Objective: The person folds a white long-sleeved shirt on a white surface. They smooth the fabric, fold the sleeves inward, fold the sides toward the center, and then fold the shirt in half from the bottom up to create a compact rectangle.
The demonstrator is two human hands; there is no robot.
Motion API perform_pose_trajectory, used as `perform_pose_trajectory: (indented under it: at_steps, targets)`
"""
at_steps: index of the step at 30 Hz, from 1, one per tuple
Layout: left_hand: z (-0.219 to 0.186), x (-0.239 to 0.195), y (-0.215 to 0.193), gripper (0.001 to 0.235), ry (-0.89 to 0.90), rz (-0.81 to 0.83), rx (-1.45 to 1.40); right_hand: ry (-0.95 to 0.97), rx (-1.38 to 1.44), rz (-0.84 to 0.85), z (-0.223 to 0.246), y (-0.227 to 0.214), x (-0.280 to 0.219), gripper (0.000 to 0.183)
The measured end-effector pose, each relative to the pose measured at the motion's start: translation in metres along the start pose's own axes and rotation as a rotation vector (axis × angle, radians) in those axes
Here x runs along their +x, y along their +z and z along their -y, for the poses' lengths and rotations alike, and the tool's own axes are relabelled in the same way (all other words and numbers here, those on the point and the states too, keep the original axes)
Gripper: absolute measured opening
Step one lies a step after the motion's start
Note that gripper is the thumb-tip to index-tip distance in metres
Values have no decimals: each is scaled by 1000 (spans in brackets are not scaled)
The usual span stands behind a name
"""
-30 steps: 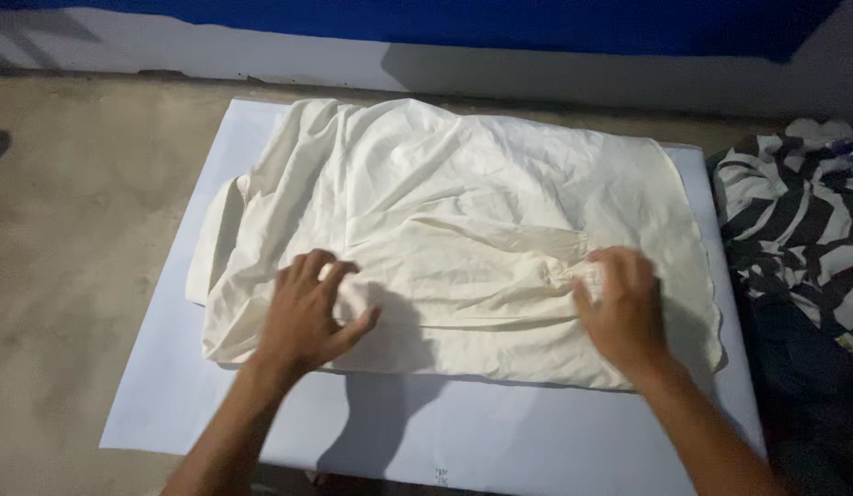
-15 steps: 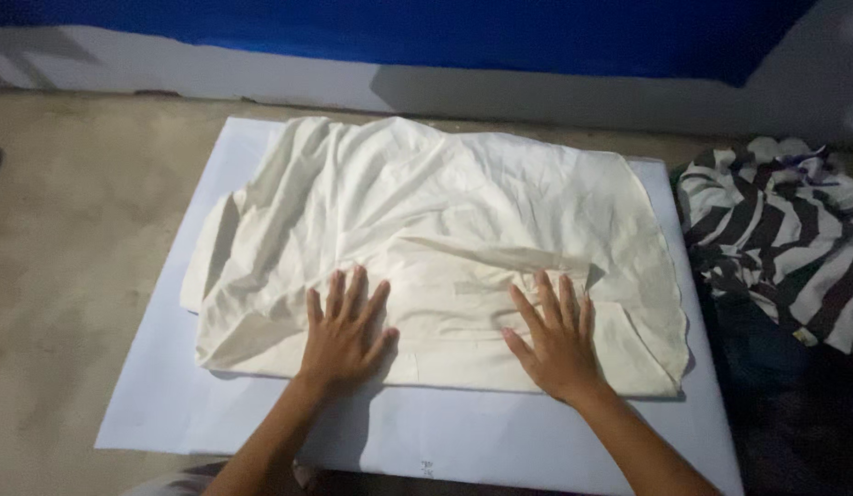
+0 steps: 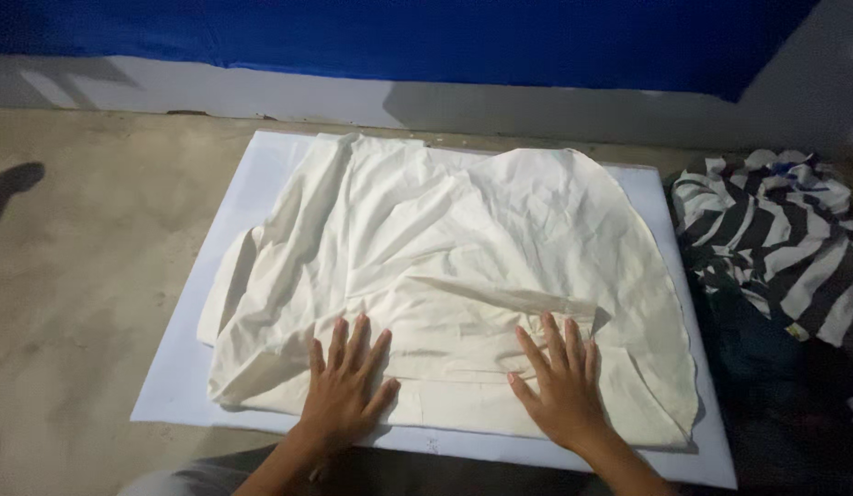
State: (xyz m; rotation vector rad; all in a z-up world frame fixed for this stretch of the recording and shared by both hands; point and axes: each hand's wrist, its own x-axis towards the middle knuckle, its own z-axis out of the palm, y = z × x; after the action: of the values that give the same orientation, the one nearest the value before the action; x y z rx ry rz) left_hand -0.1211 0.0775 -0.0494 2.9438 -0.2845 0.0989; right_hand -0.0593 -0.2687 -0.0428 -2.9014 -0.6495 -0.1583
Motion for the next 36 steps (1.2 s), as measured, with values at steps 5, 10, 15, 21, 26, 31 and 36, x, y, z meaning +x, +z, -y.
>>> perform_pose_trajectory:
  at_steps: [5,10,15,21,26,31,36]
  targets:
    - [-10,-12,-12,82,-27,50,-103,-17,59,-91,1,-5,-12,71]
    - [2,52,-38,44,-129,-116,-283,-60,289,-285,17,-9,45,50]
    - [0,109,-32,25,-237,-175,-469,-250,469,-115,64,0,141,44]
    - [-8,104,-28,28,-284,-362,-731,-206,582,356,68,11,212,22]
    - [-23,87,-21,23,-295,-560,-744,182,1248,883,49,19,245,23]
    - [-14,84,5,23,-104,-652,-500,318,885,906,54,12,256,26]
    - [-8,79,8,20,48,-716,-427,49,662,871,64,8,262,35]
